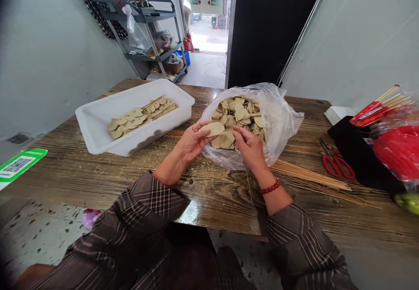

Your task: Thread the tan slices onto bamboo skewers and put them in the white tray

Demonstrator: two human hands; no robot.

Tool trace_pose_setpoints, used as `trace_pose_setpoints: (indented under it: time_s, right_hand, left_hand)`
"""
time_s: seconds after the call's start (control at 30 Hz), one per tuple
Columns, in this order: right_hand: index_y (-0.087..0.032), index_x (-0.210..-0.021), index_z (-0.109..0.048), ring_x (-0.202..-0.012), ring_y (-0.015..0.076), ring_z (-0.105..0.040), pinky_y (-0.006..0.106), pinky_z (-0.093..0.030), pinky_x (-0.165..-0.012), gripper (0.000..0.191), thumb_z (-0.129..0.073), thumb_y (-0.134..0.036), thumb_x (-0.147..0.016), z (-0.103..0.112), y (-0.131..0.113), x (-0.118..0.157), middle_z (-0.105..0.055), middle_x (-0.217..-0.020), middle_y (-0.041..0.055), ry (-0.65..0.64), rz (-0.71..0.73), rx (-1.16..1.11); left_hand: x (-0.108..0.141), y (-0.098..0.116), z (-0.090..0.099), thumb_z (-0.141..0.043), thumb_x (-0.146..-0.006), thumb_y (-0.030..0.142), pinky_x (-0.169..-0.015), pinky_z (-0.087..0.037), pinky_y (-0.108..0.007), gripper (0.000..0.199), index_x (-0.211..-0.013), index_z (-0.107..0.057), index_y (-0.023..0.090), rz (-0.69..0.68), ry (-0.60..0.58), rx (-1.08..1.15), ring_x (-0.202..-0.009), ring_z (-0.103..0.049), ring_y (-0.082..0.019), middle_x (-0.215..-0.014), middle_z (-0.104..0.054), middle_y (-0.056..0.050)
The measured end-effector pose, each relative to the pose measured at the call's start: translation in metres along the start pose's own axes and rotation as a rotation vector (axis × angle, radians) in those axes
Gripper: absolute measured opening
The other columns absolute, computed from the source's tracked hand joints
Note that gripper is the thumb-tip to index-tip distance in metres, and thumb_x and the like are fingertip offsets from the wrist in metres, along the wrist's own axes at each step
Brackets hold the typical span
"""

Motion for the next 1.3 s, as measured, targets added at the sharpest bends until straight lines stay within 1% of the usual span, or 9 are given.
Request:
trace_pose_setpoints:
  time_s: [0.07, 0.17, 0.3, 0.43, 0.6, 0.8, 1.03, 1.2, 1.3]
  right_hand:
    - [-0.014, -0.119, -0.068, -0.048, 0.0109, -0.041, 0.025, -0.033, -0.049, 0.049, -0.053, -0.05, -0.09, -0.008, -0.01, 0.005, -0.047, -0.053, -0.0049, -0.051, 0.025, -0.031]
    - [-0.015, -0.119, -0.068, -0.047, 0.011, -0.041, 0.025, -0.034, -0.05, 0.049, -0.049, -0.052, -0.092, -0.026, -0.022, 0.016, -0.046, -0.052, -0.0049, -0.163, 0.062, -0.036]
    - [-0.013, -0.116, -0.069, -0.046, 0.0112, -0.042, 0.026, -0.034, -0.051, 0.049, -0.045, -0.051, -0.094, -0.045, -0.028, 0.027, -0.045, -0.051, -0.005, -0.273, 0.081, 0.033]
    - [-0.01, -0.116, -0.069, -0.047, 0.0114, -0.043, 0.026, -0.037, -0.055, 0.049, -0.039, -0.044, -0.097, -0.053, -0.03, 0.03, -0.045, -0.049, -0.0051, -0.34, 0.104, 0.122]
    - [-0.008, -0.115, -0.07, -0.048, 0.0117, -0.044, 0.025, -0.036, -0.054, 0.049, -0.04, -0.041, -0.095, -0.054, -0.026, 0.029, -0.046, -0.05, -0.0045, -0.344, 0.079, 0.147]
    - [-0.008, -0.112, -0.072, -0.047, 0.0115, -0.041, 0.025, -0.034, -0.051, 0.047, -0.042, -0.04, -0.093, -0.057, -0.018, 0.027, -0.044, -0.048, -0.0047, -0.362, 0.068, 0.169]
    - [-0.011, -0.109, -0.073, -0.047, 0.012, -0.042, 0.024, -0.034, -0.05, 0.046, -0.044, -0.041, -0.092, -0.056, -0.007, 0.025, -0.046, -0.048, -0.0041, -0.336, 0.03, 0.153]
    - [-0.01, -0.108, -0.073, -0.046, 0.0119, -0.042, 0.024, -0.034, -0.049, 0.046, -0.045, -0.042, -0.09, -0.055, -0.005, 0.024, -0.046, -0.048, -0.0041, -0.317, 0.008, 0.155]
    - [-0.01, -0.104, -0.074, -0.047, 0.0126, -0.043, 0.025, -0.034, -0.05, 0.045, -0.046, -0.042, -0.089, -0.054, -0.007, 0.023, -0.047, -0.049, -0.0033, -0.308, 0.015, 0.176]
  left_hand:
    - [-0.001, 0.003, 0.003, -0.074, -0.066, 0.005, -0.083, -0.059, -0.032, 0.03, -0.094, -0.066, 0.012, -0.033, 0.029, -0.021, -0.09, -0.07, -0.018, -0.092, -0.073, -0.008]
    - [-0.001, 0.007, 0.007, -0.071, -0.069, 0.005, -0.078, -0.059, -0.03, 0.023, -0.09, -0.066, 0.011, -0.068, 0.067, -0.044, -0.085, -0.07, -0.017, -0.089, -0.073, -0.007]
    - [0.0, 0.008, 0.009, -0.068, -0.072, 0.006, -0.07, -0.06, -0.028, 0.019, -0.09, -0.065, 0.012, -0.07, 0.087, -0.054, -0.079, -0.07, -0.016, -0.087, -0.072, -0.006]
    - [0.001, 0.009, 0.006, -0.071, -0.072, 0.009, -0.067, -0.059, -0.026, 0.022, -0.092, -0.063, 0.012, -0.071, 0.078, -0.073, -0.073, -0.068, -0.013, -0.086, -0.071, -0.005]
    - [0.001, 0.008, 0.003, -0.074, -0.07, 0.009, -0.066, -0.058, -0.024, 0.023, -0.089, -0.062, 0.011, -0.068, 0.057, -0.068, -0.071, -0.067, -0.012, -0.085, -0.07, -0.005]
    - [0.001, 0.005, 0.002, -0.075, -0.068, 0.01, -0.073, -0.059, -0.027, 0.026, -0.09, -0.061, 0.012, -0.072, 0.042, -0.049, -0.077, -0.069, -0.013, -0.087, -0.071, -0.004]
    - [0.001, 0.006, 0.0, -0.074, -0.066, 0.008, -0.075, -0.059, -0.03, 0.026, -0.089, -0.061, 0.012, -0.098, 0.015, -0.035, -0.078, -0.069, -0.014, -0.087, -0.071, -0.004]
    - [-0.001, 0.005, 0.004, -0.078, -0.062, 0.011, -0.079, -0.06, -0.034, 0.029, -0.085, -0.06, 0.013, -0.12, 0.039, -0.057, -0.077, -0.068, -0.013, -0.086, -0.069, -0.002]
    - [-0.001, 0.006, 0.006, -0.079, -0.06, 0.013, -0.079, -0.06, -0.034, 0.028, -0.08, -0.06, 0.013, -0.138, 0.057, -0.076, -0.076, -0.066, -0.012, -0.083, -0.067, -0.001]
Point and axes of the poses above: each hand's wrist, its own x-axis away from the middle knuckle, its own z-axis out of the back of the hand, y = z × x, the point moved 9 cm from there along -x, towards the middle knuckle
